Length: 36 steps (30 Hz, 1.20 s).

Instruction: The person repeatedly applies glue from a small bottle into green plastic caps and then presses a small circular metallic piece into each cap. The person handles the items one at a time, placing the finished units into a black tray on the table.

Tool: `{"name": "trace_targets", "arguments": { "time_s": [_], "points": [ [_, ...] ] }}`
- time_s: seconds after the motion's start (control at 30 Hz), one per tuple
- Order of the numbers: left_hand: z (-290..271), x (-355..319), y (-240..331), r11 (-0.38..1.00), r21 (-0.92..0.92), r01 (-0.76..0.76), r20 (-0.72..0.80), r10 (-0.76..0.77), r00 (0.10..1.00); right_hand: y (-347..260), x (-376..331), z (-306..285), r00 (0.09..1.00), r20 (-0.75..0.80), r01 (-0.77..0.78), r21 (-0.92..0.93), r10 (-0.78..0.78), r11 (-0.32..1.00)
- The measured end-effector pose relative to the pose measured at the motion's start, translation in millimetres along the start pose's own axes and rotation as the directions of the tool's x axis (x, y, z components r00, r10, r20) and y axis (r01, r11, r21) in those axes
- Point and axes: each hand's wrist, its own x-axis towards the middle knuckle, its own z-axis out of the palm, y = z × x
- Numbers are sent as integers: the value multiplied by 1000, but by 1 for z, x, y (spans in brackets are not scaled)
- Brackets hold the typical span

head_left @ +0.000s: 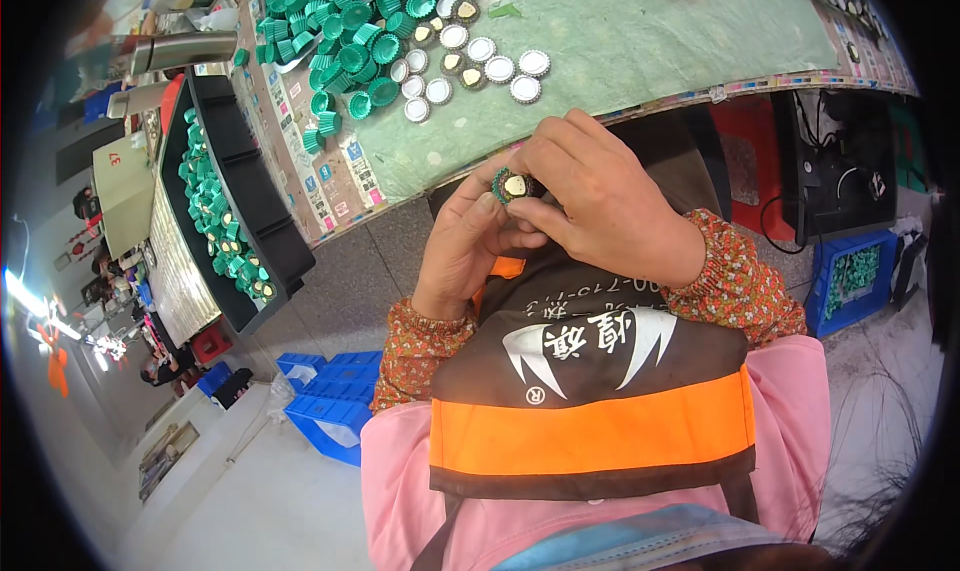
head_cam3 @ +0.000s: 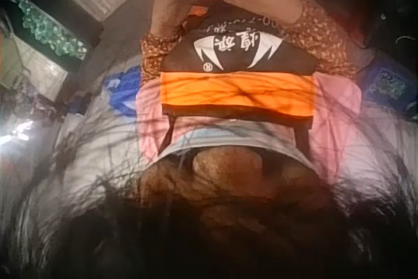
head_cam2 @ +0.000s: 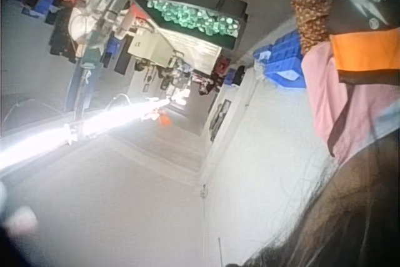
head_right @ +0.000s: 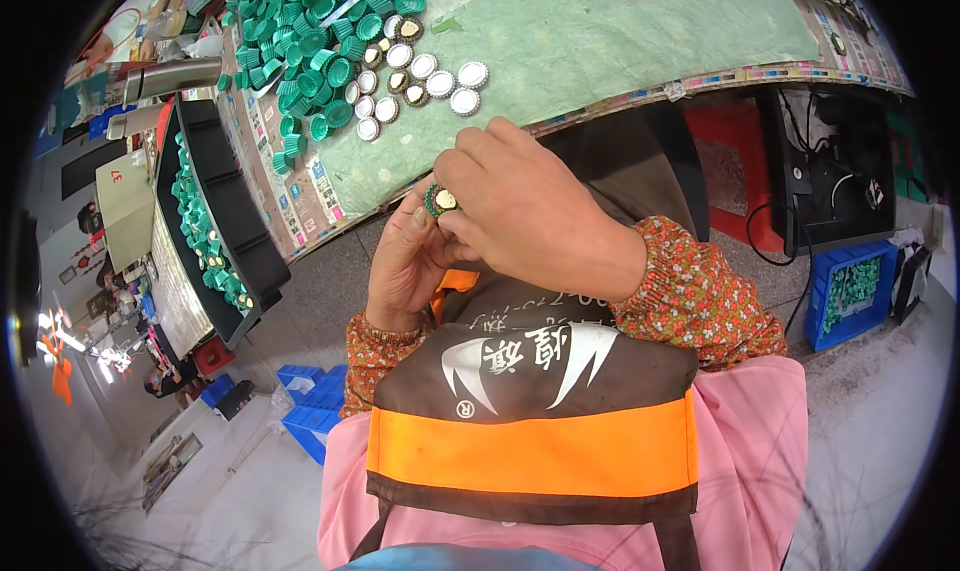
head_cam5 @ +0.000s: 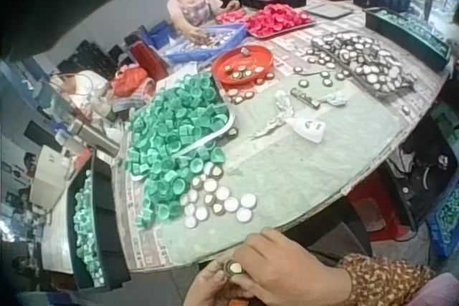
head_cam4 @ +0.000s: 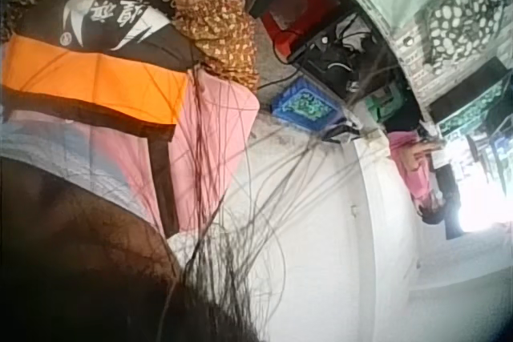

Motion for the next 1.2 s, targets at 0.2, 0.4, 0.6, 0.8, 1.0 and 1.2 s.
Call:
{"name": "trace_targets", "arguments": {
  "time_s": [0.2, 0.4, 0.6, 0.8, 1.0, 1.2],
  "points": [
    [4, -1, 0, 1000, 4, 1, -18, -1, 1000, -1, -1, 1, 999, -29, 41, -9, -41, 999],
    [12, -9, -1, 985, 166, -55, -66, 67, 996, -1, -3, 4, 995, -40, 92, -56, -94, 994],
    [19, -11, 10, 937, 339, -89, -61, 116, 991, 7, -4, 12, 983, -83, 164, -6, -164, 986],
    [24, -3, 5, 949, 305, -80, -193, 144, 971, 15, -7, 11, 997, 23, -73, 312, 70, 947],
    [20, -5, 0, 937, 329, -118, -155, 177, 972, 14, -10, 12, 897, 253, -441, 545, 362, 713],
    [28, -9, -7, 914, 375, -154, -200, 242, 950, 16, -17, 31, 874, 256, -477, 620, 414, 623]
  ]
}}
